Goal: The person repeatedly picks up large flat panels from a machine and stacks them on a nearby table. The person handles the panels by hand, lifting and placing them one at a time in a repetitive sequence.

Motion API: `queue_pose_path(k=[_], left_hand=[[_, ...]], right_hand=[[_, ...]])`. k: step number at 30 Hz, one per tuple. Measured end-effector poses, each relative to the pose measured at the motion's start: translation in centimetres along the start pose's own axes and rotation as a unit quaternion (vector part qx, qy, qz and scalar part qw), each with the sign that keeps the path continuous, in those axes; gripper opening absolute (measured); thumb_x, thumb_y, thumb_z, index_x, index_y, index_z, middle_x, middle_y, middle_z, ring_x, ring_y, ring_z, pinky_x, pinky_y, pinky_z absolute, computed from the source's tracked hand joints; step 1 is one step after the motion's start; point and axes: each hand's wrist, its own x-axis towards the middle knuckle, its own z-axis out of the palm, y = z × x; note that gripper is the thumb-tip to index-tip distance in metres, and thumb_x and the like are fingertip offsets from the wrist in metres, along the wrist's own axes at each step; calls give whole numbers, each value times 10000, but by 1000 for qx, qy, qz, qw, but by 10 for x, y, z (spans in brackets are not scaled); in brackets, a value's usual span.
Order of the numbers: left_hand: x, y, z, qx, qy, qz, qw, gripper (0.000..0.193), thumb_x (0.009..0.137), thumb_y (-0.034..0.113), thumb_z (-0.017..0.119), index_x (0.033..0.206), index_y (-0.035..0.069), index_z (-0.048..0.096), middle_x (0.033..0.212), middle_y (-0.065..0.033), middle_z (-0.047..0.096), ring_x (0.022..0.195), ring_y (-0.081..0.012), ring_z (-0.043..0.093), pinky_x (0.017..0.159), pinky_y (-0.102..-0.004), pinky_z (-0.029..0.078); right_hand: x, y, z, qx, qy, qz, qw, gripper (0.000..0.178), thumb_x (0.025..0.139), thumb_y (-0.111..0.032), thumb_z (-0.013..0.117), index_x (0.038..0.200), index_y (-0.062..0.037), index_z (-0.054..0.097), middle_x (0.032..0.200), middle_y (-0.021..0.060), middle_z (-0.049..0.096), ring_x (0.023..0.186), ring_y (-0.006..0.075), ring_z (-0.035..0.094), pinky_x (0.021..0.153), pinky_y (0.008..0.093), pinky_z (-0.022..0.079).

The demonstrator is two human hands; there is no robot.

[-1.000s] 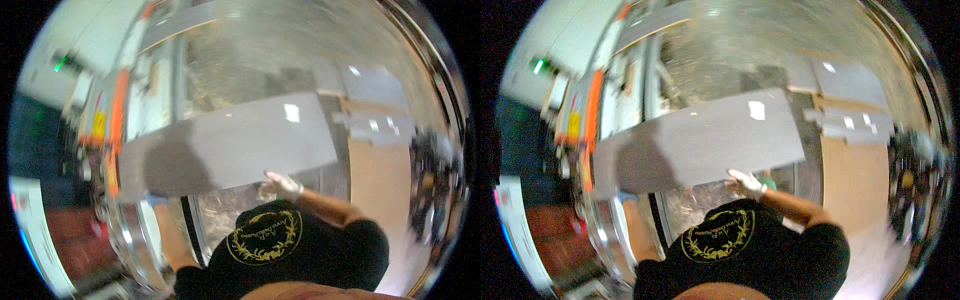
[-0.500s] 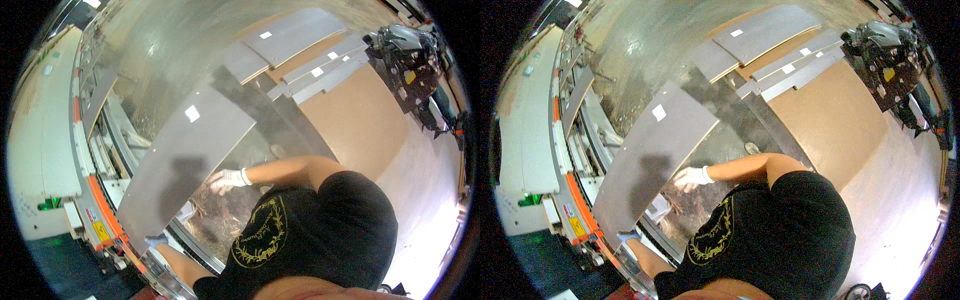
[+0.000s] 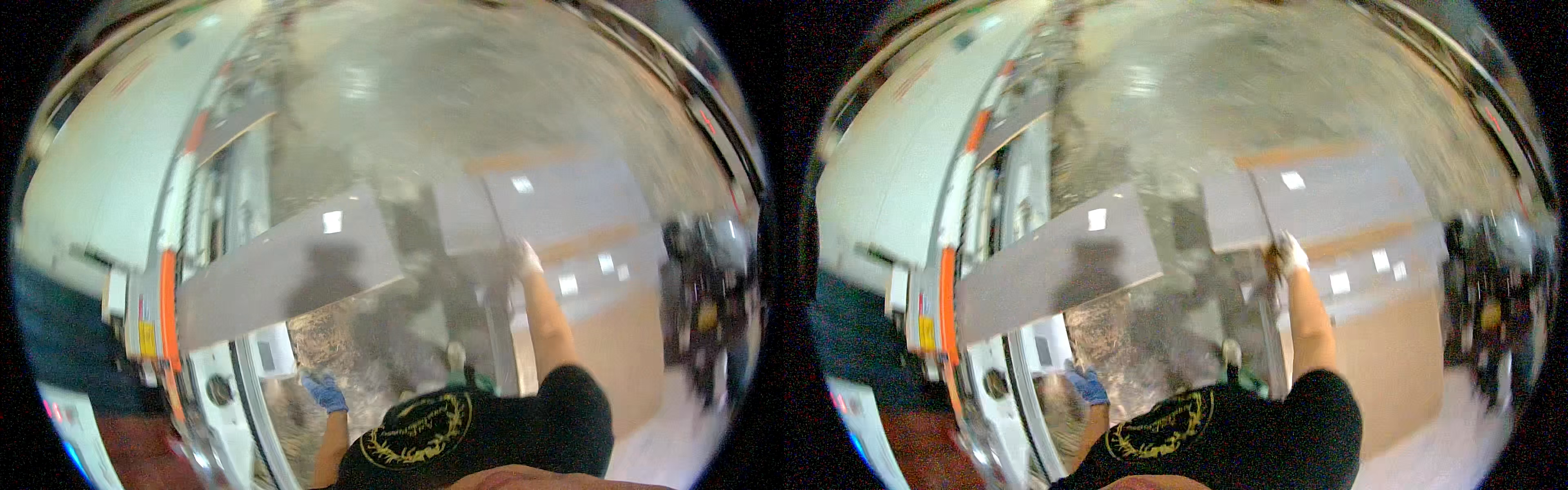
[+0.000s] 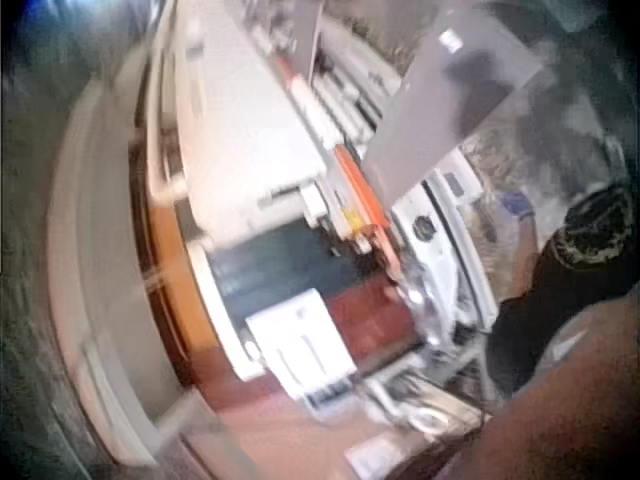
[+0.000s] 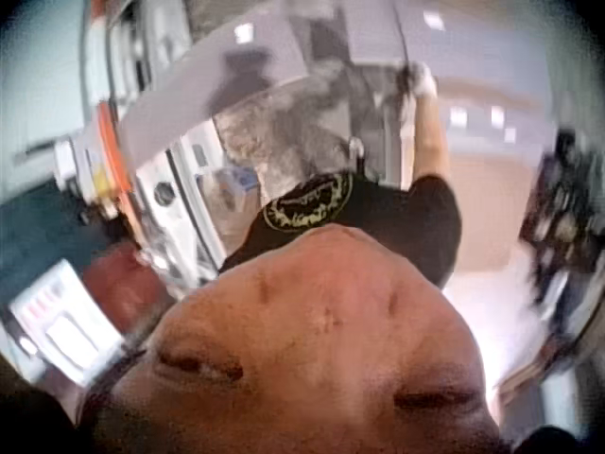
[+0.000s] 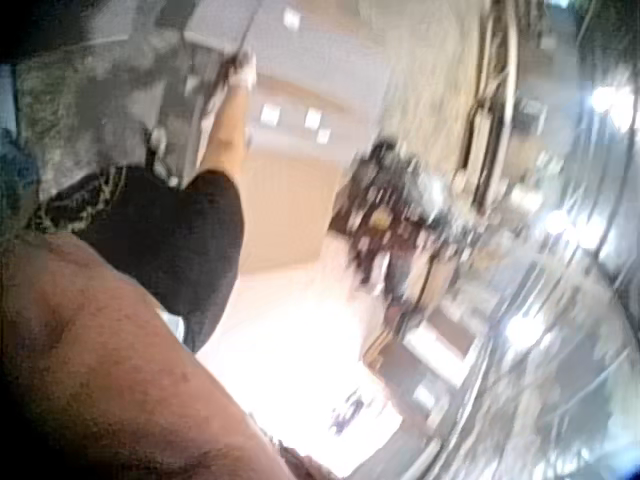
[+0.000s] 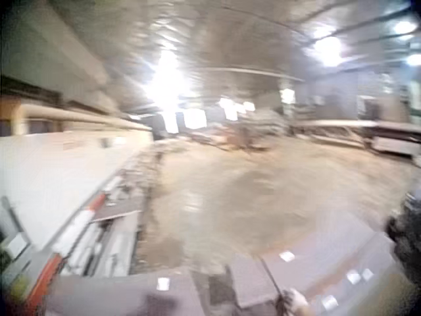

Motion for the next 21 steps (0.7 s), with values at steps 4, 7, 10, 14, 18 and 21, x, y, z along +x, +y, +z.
queue_pose_path(k=[4, 7, 10, 14, 18, 21], left_hand=[[-40, 27, -12, 21, -126, -101, 987, 612, 774, 138, 584, 1279, -23, 279, 1243, -187, 403, 1139, -280, 413, 945, -334, 337], [-43, -3, 32, -35, -174, -62, 982, 582, 762, 173, 610, 1251, 6, 343, 1157, -189, 477, 1096, -267, 450, 907, -333, 371], [-47, 42, 98, 78, -346, 22, 935, 598, 759, 307, 624, 1220, 10, 386, 1129, -169, 502, 1083, -245, 454, 889, -337, 381], [-81, 116, 159, -220, -477, -198, 827, 570, 772, 375, 610, 1188, 23, 443, 1130, -137, 509, 1043, -237, 477, 872, -322, 387], [-90, 149, 150, -274, -571, -239, 736, 454, 790, 319, 601, 1111, 9, 520, 1090, -94, 532, 963, -202, 507, 858, -306, 399], [-84, 145, 71, -181, -546, -171, 800, 413, 799, 252, 592, 1111, -8, 517, 1053, -124, 564, 939, -221, 540, 839, -320, 429]], right_hand=[[29, 6, 61, 168, 95, 183, 964, 275, 795, -348, 558, 938, -115, 528, 911, 40, 510, 811, 188, 453, 695, 368, 403], [35, 20, 63, 228, 176, 178, 941, 266, 779, -325, 615, 866, -88, 532, 762, 50, 514, 636, 183, 479, 528, 336, 418], [8, 36, 57, 291, 114, 231, 921, 252, 789, -323, 609, 835, -89, 529, 677, 23, 495, 538, 179, 456, 496, 356, 400], [-161, -57, 159, 184, -39, 311, 932, 253, 836, -336, 526, 905, -93, 533, 729, 11, 534, 597, 133, 500, 522, 256, 407], [-234, -64, 136, 285, -109, 292, 906, 466, 810, -323, 548, 1177, -72, 410, 1062, 111, 504, 955, 263, 503, 848, 408, 411], [-203, -88, 54, 336, -51, 218, 915, 571, 774, -504, 511, 1153, -81, 455, 1125, 106, 499, 1032, 262, 472, 854, 424, 424]])
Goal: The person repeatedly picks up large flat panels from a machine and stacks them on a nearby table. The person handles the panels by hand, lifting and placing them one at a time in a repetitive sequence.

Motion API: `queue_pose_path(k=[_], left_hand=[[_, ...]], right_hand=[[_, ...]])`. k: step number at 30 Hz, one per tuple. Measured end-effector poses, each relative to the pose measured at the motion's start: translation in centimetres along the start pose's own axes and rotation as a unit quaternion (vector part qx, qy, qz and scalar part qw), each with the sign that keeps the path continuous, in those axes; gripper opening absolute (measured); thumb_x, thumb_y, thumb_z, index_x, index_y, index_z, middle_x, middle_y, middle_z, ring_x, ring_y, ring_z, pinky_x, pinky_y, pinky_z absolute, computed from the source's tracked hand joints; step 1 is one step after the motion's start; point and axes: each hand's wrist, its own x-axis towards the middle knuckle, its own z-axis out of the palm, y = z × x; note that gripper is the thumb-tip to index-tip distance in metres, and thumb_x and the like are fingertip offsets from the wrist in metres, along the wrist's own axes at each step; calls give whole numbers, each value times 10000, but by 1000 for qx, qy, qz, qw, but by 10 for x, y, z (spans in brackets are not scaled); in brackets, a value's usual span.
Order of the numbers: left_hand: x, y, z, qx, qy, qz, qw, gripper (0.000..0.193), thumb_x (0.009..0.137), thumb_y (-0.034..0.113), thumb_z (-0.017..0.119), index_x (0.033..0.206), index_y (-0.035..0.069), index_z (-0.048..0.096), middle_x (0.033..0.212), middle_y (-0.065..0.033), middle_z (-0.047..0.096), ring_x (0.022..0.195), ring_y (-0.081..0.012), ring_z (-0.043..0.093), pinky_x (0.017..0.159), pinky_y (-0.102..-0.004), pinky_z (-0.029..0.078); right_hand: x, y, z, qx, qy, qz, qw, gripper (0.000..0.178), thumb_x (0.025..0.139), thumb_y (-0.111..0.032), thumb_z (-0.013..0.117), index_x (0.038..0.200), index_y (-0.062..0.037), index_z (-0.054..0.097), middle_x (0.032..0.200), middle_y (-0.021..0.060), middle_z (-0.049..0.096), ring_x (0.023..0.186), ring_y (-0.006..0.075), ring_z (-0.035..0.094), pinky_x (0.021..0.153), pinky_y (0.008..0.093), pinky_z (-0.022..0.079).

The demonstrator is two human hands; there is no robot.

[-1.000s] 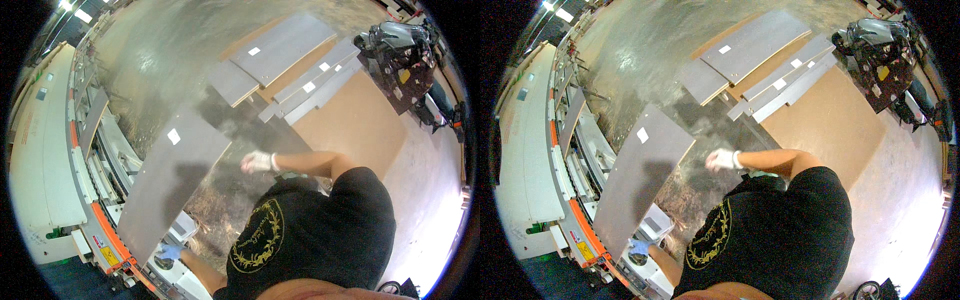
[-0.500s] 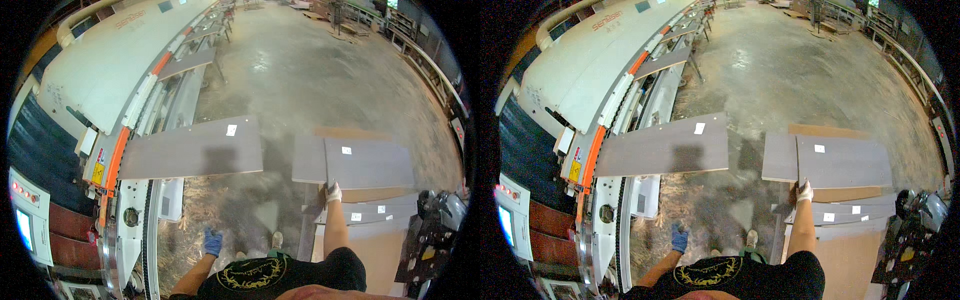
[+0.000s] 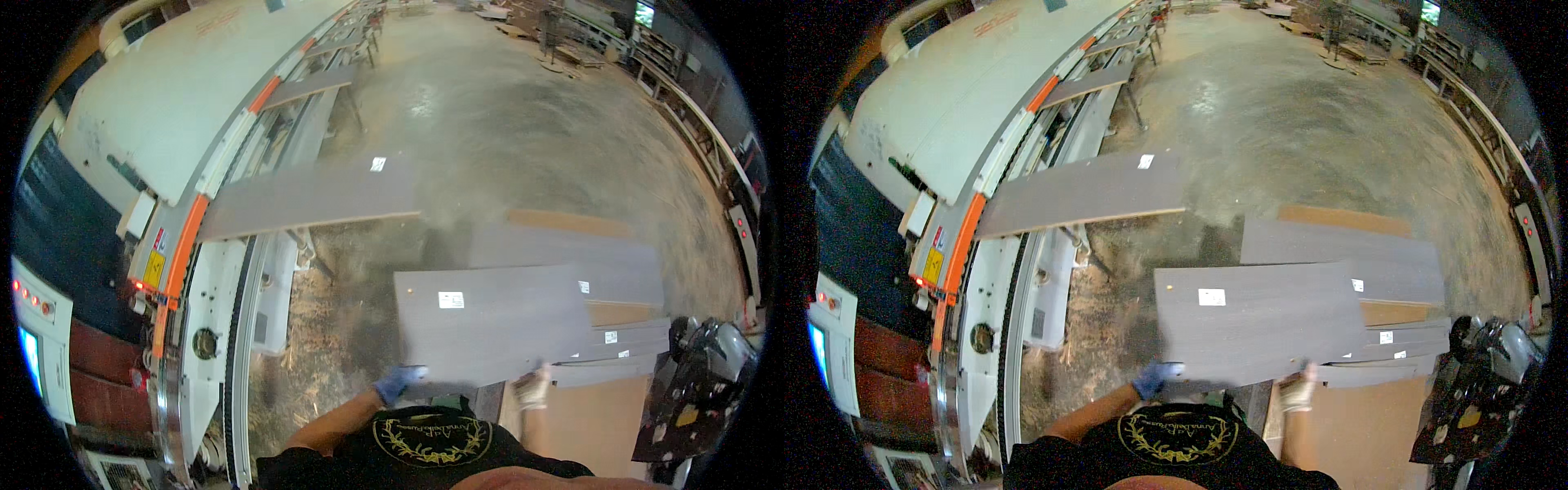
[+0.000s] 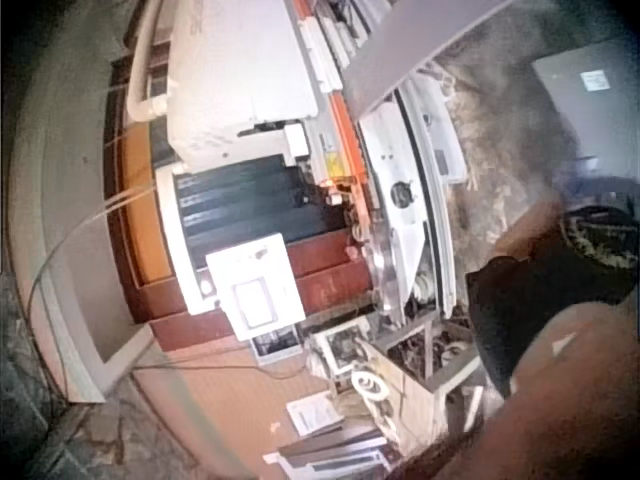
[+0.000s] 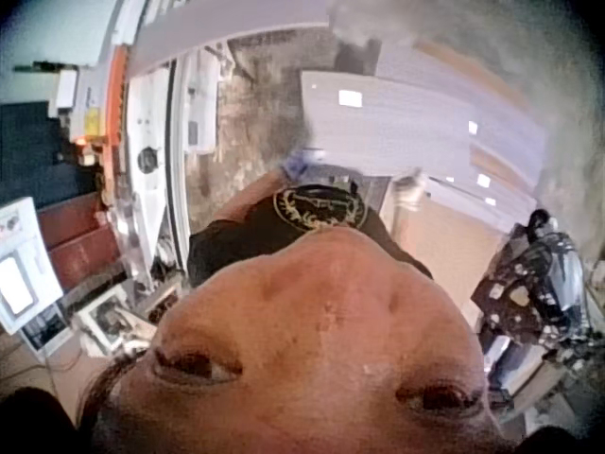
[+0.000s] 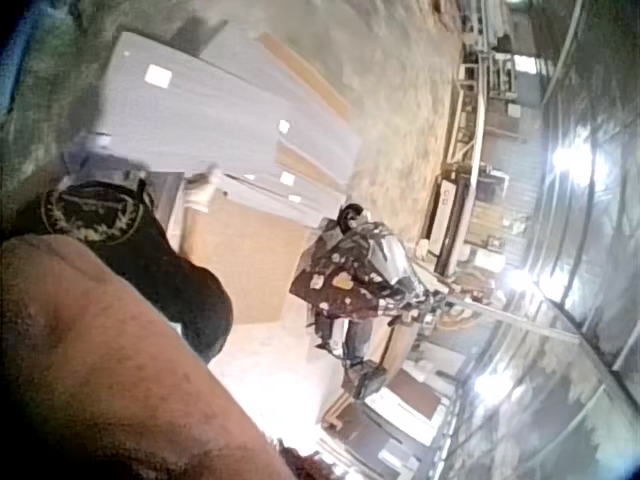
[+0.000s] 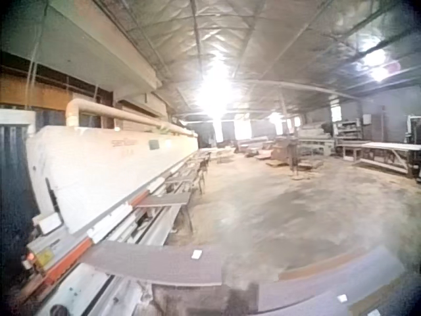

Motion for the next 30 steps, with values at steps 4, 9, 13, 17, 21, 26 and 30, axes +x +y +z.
queue_pose_path(k=[4, 9, 13, 17, 21, 26, 30], left_hand=[[-68, -25, -85, -81, 41, -61, 994, 436, 741, 215, 662, 1084, -17, 524, 1021, -149, 576, 918, -234, 564, 841, -342, 446], [-173, -97, -176, -77, 182, -39, 979, 559, 668, 360, 713, 1047, -16, 549, 1005, -148, 581, 918, -250, 562, 798, -359, 466], [-264, -144, -240, -311, 425, 152, 836, 486, 757, 351, 620, 1118, 45, 508, 1024, -116, 569, 883, -254, 565, 786, -369, 478], [-323, -137, -296, -594, 474, 415, 500, 580, 813, 486, 421, 1225, 79, 395, 1169, -135, 485, 1033, -290, 498, 877, -447, 415], [-336, -185, -365, -569, 447, 438, 533, 519, 763, 389, 562, 1168, 87, 443, 1125, -142, 519, 1069, -300, 474, 939, -472, 354], [-302, -223, -410, -482, 491, 300, 661, 498, 797, 245, 578, 1227, 73, 394, 1196, -105, 486, 1069, -298, 470, 935, -446, 349], [-290, -234, -446, -559, 488, 287, 605, 495, 828, 343, 517, 1224, 69, 402, 1204, -112, 481, 1080, -293, 461, 940, -437, 343]], right_hand=[[34, -32, -64, 18, 79, -28, 996, 596, 733, -479, 575, 1183, -112, 441, 1162, 84, 492, 1050, 274, 472, 849, 435, 429], [32, 38, -11, -105, -64, 90, 988, 602, 723, -426, 607, 1193, -94, 430, 1169, 81, 488, 1053, 290, 468, 880, 443, 405], [21, 129, 34, -186, -139, 189, 954, 552, 703, -331, 655, 1149, -75, 453, 1132, 72, 506, 1022, 273, 487, 865, 448, 416], [-3, 246, 96, -177, -210, 204, 940, 326, 802, -240, 551, 1047, -38, 480, 1032, 74, 520, 927, 198, 510, 785, 340, 438], [-73, 335, 164, -107, -186, 319, 923, 335, 788, -218, 587, 1095, -133, 482, 1083, 36, 514, 1007, 198, 480, 848, 384, 423], [-130, 416, 184, -144, -211, 536, 805, 425, 819, -352, 546, 1169, -137, 433, 1115, 48, 488, 1040, 208, 455, 894, 386, 383], [-158, 478, 209, -177, -168, 508, 826, 493, 855, -409, 477, 1210, -80, 381, 1165, 81, 441, 1099, 229, 405, 951, 403, 345]])
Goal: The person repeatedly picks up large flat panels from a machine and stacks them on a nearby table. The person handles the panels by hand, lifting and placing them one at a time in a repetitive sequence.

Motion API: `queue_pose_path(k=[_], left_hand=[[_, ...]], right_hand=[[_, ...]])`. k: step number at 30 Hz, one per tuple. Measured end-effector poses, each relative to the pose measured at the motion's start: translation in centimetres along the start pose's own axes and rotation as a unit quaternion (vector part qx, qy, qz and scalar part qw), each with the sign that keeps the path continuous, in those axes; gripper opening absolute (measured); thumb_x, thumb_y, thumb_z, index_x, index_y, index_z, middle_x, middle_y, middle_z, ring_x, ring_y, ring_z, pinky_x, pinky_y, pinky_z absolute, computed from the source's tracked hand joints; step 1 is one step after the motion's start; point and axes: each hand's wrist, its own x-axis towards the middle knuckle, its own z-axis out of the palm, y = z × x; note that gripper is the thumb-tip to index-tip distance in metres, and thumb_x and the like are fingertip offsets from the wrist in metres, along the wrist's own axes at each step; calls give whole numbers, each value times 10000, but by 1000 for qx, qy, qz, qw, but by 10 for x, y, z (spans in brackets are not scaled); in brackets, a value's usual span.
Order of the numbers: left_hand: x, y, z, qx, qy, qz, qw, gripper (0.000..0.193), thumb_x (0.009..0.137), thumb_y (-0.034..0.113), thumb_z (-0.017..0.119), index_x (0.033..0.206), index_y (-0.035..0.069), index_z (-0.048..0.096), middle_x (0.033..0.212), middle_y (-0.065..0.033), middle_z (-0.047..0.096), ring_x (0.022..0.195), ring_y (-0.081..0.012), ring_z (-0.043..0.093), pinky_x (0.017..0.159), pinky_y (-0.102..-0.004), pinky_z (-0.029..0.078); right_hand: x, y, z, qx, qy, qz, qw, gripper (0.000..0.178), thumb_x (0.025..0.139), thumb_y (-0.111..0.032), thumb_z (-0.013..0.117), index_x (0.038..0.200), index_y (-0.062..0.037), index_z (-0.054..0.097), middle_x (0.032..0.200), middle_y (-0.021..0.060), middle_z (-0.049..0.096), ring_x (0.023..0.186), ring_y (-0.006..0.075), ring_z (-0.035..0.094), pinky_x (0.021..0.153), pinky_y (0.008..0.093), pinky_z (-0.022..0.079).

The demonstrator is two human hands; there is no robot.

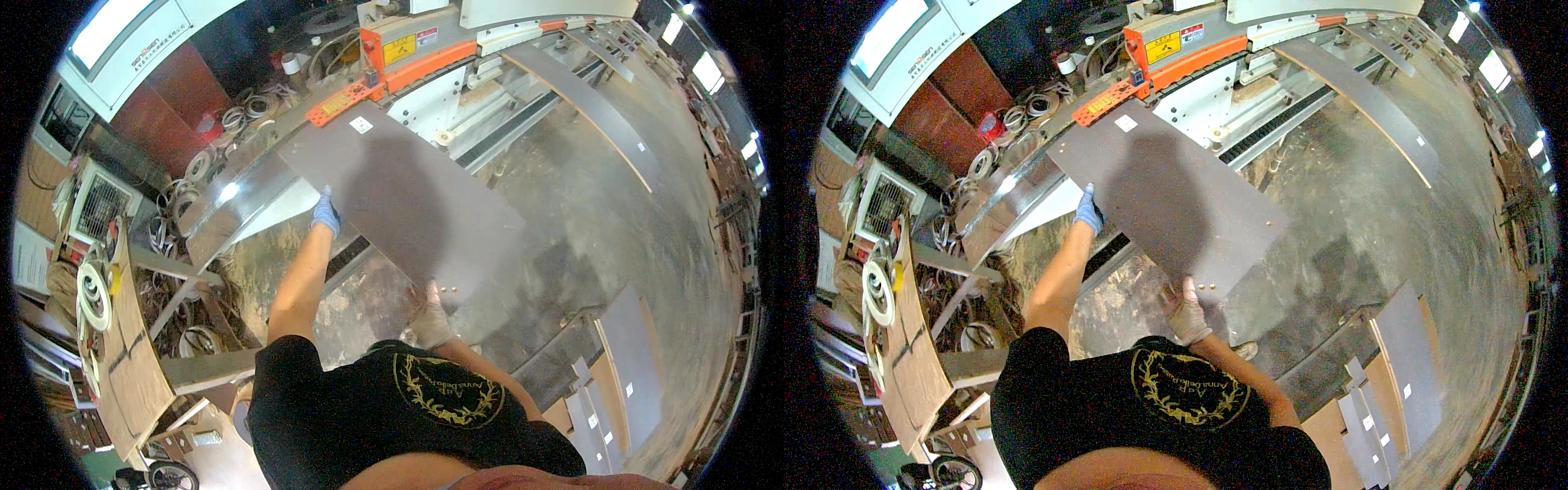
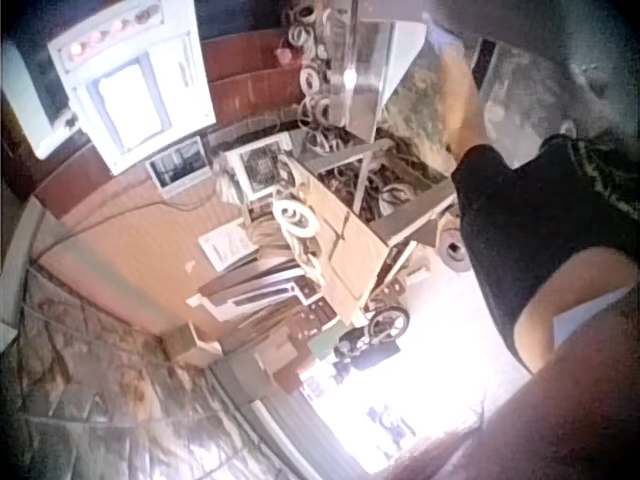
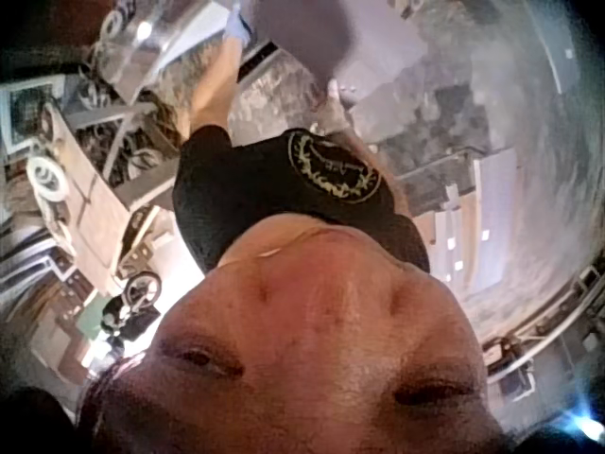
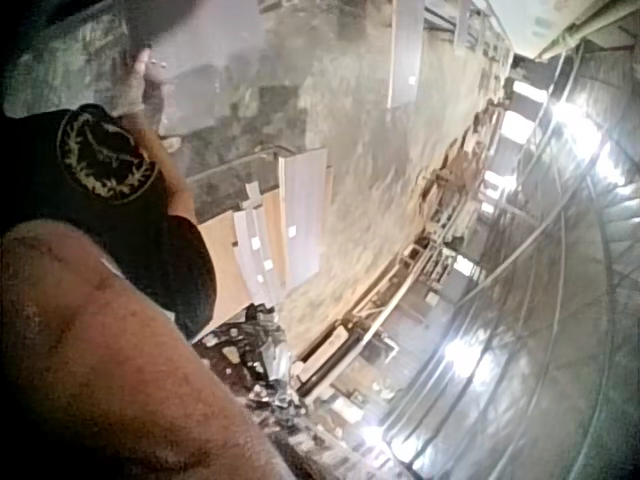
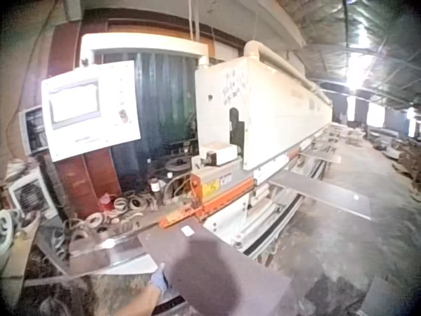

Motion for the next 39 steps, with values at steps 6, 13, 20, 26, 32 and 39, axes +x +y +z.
queue_pose_path(k=[6, 13, 20, 26, 32, 39], left_hand=[[24, 26, 25, 38, 76, 50, 995, 508, 861, 428, 405, 1206, 55, 431, 1225, -111, 460, 1096, -290, 442, 947, -427, 324], [11, 24, 76, 55, 24, -1, 998, 513, 892, 420, 286, 1232, 58, 412, 1251, -109, 438, 1110, -296, 433, 955, -431, 318], [58, -1, 124, 107, -89, -39, 990, 509, 872, 418, 279, 1235, 93, 426, 1276, -88, 425, 1137, -290, 416, 935, -456, 322], [45, -34, 210, 342, 60, 162, 924, 500, 855, 389, 376, 1251, 83, 384, 1266, -133, 418, 1142, -298, 401, 934, -422, 335], [-46, -188, 384, 425, -125, 578, 685, 576, 807, 292, 564, 1254, 14, 332, 1282, -181, 352, 1118, -291, 403, 971, -379, 320], [12, -399, 561, 601, -347, 482, 536, 535, 715, 282, 638, 1181, 79, 470, 1266, -166, 403, 1164, -307, 379, 985, -403, 278]], right_hand=[[11, 20, 41, -24, -15, -33, 999, 614, 833, -473, 479, 1301, -137, 269, 1288, 52, 317, 1142, 232, 362, 978, 373, 313], [19, -2, 60, -55, 88, -51, 993, 734, 803, -532, 483, 1339, -113, 208, 1360, 77, 241, 1186, 255, 318, 993, 386, 287], [17, -82, 81, -87, 95, -59, 990, 670, 819, -517, 459, 1296, -66, 323, 1290, 98, 375, 1104, 255, 416, 968, 399, 294], [0, -168, 6, -338, -15, -47, 940, 436, 816, -378, 559, 1128, -76, 522, 1020, 39, 566, 800, 124, 546, 695, 256, 460], [-90, -344, -182, -166, 192, -257, 932, 295, 827, -152, 557, 1083, -7, 534, 910, 76, 599, 753, 134, 570, 653, 239, 476], [-93, -563, -311, 26, 368, -431, 823, 185, 775, -221, 617, 906, -94, 582, 745, 56, 621, 601, 139, 569, 475, 270, 445]])
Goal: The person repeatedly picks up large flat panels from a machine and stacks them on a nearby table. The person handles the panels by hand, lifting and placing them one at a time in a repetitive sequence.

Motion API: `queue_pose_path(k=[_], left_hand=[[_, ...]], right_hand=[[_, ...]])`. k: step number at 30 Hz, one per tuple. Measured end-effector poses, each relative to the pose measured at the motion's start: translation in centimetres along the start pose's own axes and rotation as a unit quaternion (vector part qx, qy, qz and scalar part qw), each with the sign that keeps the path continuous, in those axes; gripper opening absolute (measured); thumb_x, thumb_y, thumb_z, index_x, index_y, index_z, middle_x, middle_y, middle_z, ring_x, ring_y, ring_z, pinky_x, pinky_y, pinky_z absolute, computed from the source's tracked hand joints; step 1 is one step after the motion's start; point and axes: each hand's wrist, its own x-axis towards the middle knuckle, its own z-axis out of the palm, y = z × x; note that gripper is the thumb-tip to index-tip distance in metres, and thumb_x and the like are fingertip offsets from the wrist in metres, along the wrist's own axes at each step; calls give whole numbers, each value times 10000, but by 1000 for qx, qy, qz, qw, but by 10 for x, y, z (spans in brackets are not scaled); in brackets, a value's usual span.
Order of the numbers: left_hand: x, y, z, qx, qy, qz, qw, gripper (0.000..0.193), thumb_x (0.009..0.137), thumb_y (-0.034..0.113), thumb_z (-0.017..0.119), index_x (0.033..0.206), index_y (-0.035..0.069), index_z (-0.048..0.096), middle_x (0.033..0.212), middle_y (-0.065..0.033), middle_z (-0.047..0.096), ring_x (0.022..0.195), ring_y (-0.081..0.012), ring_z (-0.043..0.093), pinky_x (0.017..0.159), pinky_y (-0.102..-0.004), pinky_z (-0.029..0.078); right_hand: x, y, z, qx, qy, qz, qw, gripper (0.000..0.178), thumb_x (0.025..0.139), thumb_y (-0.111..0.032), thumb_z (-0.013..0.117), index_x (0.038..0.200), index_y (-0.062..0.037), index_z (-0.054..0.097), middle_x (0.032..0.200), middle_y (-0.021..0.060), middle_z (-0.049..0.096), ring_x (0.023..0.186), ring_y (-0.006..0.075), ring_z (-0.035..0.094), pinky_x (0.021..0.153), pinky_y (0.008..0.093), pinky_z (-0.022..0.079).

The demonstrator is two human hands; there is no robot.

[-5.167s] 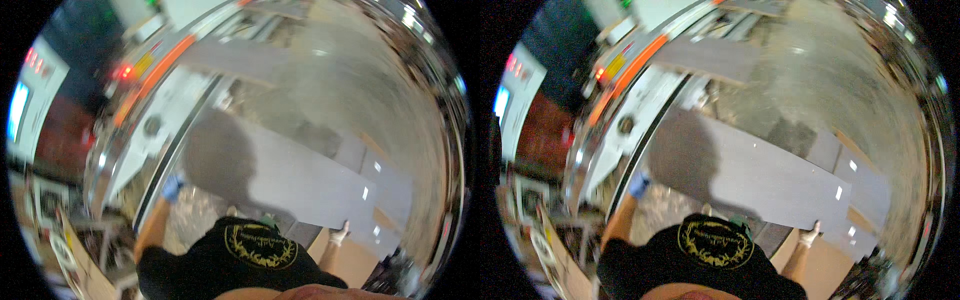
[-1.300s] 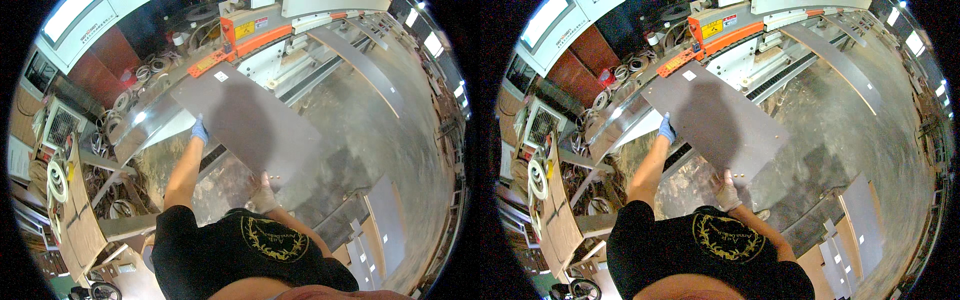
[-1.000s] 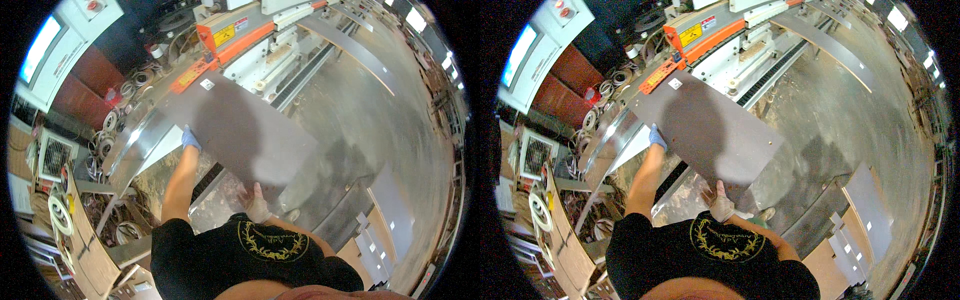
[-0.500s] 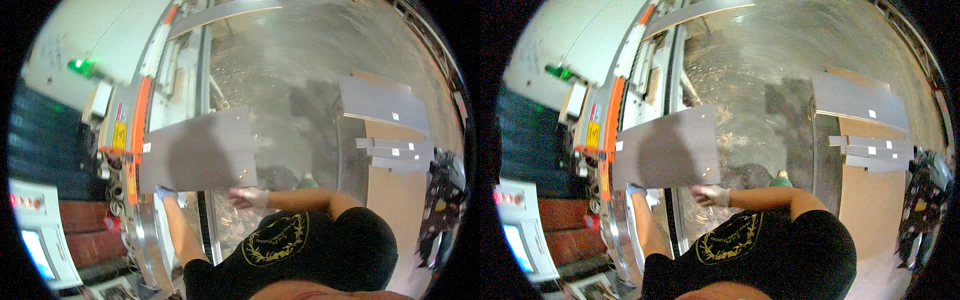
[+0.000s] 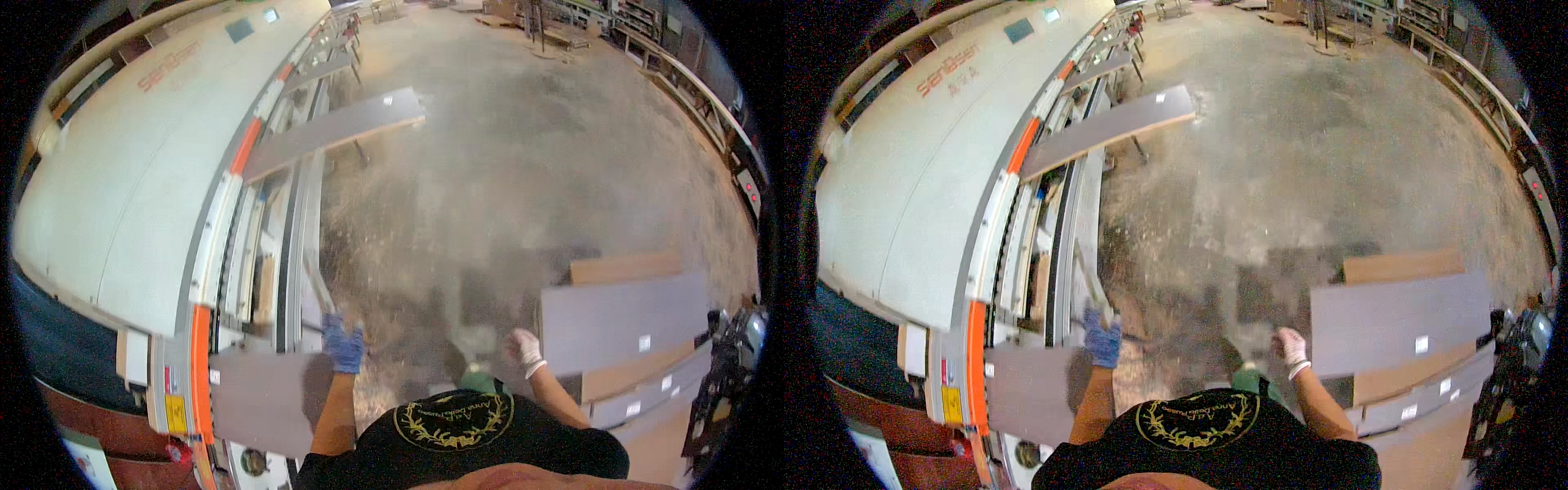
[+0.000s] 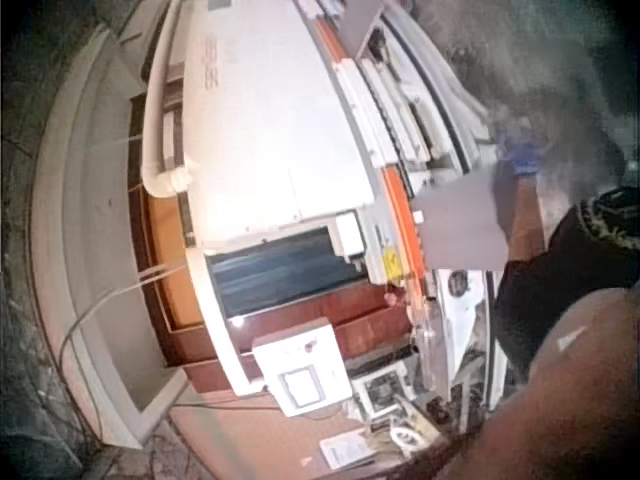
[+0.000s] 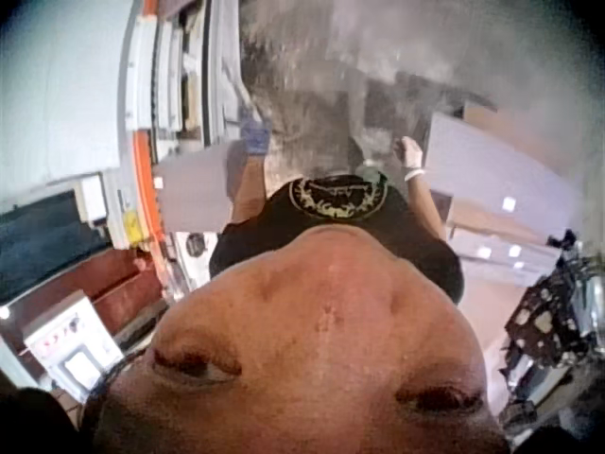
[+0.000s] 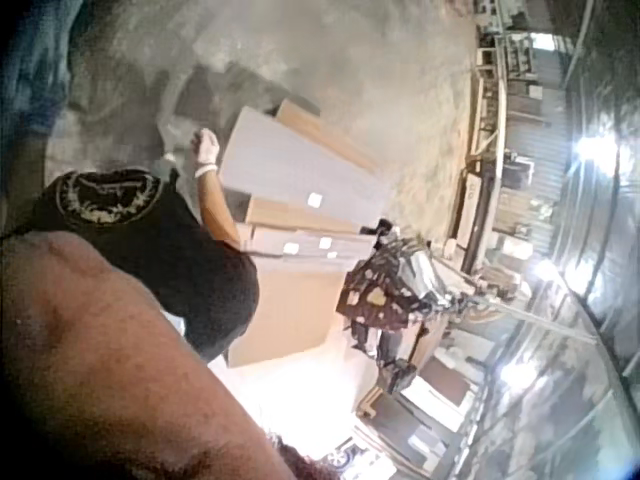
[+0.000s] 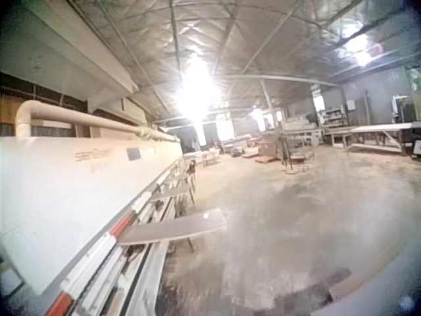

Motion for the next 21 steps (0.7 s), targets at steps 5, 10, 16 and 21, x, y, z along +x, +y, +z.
queue_pose_path(k=[5, 10, 16, 21], left_hand=[[140, 34, 95, 90, -91, 26, 991, 423, 693, 263, 643, 1076, 107, 551, 1222, -151, 437, 1122, -309, 411, 957, -396, 308], [338, 19, 228, 14, -42, 9, 999, 413, 666, 215, 669, 1051, 110, 562, 1197, -164, 446, 1121, -311, 403, 956, -399, 311], [606, 126, 398, -72, -96, 109, 987, 362, 719, 179, 631, 1056, 81, 544, 1117, -124, 523, 1087, -284, 453, 943, -367, 340], [839, 216, 557, -150, -145, 244, 947, 379, 717, 181, 636, 1071, 97, 531, 1190, -139, 466, 1105, -299, 437, 928, -364, 360]], right_hand=[[128, -124, 115, -5, -81, 82, 993, 217, 789, -192, 601, 976, -86, 573, 825, 53, 634, 629, 169, 595, 556, 302, 474], [346, -240, 141, -58, -68, -71, 993, 209, 796, -214, 574, 978, -114, 546, 855, 45, 591, 700, 191, 578, 618, 334, 470], [498, -270, 39, 79, 158, 80, 981, 383, 835, -351, 447, 1145, -127, 421, 1160, 31, 482, 918, 232, 482, 788, 401, 381], [627, -321, 32, 43, 221, 121, 967, 338, 828, -304, 474, 1112, -121, 489, 1101, 54, 527, 928, 228, 511, 713, 410, 423]])
